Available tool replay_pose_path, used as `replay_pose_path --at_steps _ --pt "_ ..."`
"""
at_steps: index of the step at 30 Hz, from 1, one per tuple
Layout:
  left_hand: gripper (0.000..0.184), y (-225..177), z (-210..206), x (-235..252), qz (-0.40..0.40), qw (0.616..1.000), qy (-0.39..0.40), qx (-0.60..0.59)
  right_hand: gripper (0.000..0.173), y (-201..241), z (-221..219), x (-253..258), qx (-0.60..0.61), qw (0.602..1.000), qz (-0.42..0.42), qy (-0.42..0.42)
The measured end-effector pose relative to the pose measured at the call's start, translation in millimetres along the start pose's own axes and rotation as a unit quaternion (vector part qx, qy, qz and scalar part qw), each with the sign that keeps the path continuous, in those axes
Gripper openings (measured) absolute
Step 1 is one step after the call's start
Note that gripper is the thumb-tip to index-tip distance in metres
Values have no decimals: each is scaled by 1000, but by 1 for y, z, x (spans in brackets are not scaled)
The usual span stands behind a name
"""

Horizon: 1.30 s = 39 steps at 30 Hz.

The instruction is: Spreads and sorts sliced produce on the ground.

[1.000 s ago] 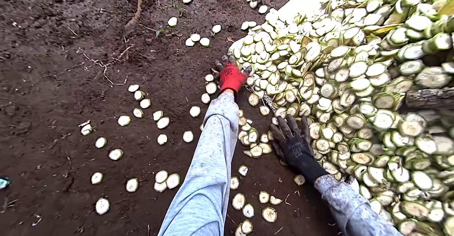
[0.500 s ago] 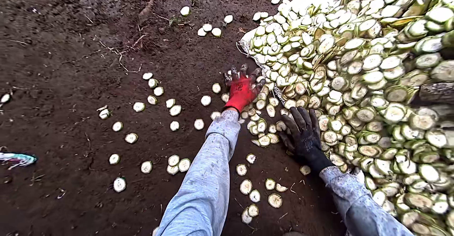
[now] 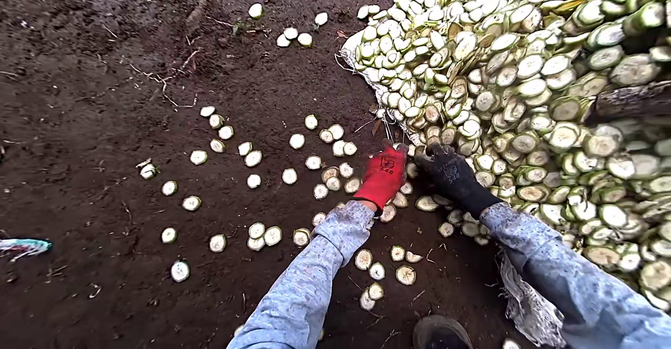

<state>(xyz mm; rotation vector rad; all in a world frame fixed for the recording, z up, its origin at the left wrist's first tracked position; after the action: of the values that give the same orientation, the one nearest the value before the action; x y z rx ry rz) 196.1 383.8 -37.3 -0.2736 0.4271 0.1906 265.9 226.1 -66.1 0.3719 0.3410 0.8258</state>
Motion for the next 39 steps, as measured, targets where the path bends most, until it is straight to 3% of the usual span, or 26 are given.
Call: replay_pose_path --at_steps 2,4,5,8,9,11,14,17,19,21,24,26,29,33,39 --pt "45 -1 24 26 -10 997 16 -76 41 -1 15 2 35 999 -4 -14" --pt "28 -8 64 52 -29 979 -34 -198 29 1 59 10 52 996 -36 -61" --pt "29 -16 86 63 -41 962 -65 -260 28 0 89 14 48 992 -61 -100" --pt "67 -44 136 80 -85 901 -61 -421 40 -27 177 17 -24 967 -126 -220" --pt "75 -49 145 80 -96 902 -58 -417 49 -36 197 14 -49 956 -134 -257" --pt "82 -45 138 76 -116 945 -115 -282 64 -37 214 0 -78 936 -146 -311" --pt "76 -24 74 54 -80 989 -100 -69 54 -10 157 -30 -56 949 -35 -310" --pt "71 -12 -1 41 -17 998 -64 20 45 5 48 -53 -33 986 96 -134" --pt "68 -14 -31 31 -12 992 -119 45 49 -5 -1 -62 -51 992 112 -40" --pt "73 -21 -43 29 -20 988 -150 43 55 -14 -17 -78 -69 993 98 -2" --pt "85 -30 -34 37 -18 994 -101 41 46 -4 -13 -110 -50 995 89 -1" --pt "88 -35 -29 40 -21 996 -84 34 44 1 -12 -137 -30 992 89 -87" --pt "83 -50 -37 31 -25 995 -91 31 43 14 -1 -176 18 975 -10 -223" --pt "69 -68 -34 -3 -62 994 -93 -2 67 30 9 -204 30 958 -230 -171" --pt "69 -99 -45 -14 -76 994 -57 -52 97 21 -19 -182 34 929 -320 -183"
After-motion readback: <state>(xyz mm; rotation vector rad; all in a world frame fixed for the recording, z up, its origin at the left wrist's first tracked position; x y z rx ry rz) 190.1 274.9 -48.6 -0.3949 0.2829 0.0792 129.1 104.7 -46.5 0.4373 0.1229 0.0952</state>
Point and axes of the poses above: each hand's wrist, its own x-axis towards the middle knuckle, its own z-axis out of the back of the hand, y = z × x, the point moved 2 cm from there along x, towards the middle knuckle, and after that the axes turned 13 degrees about x, right-handed, at the moved point
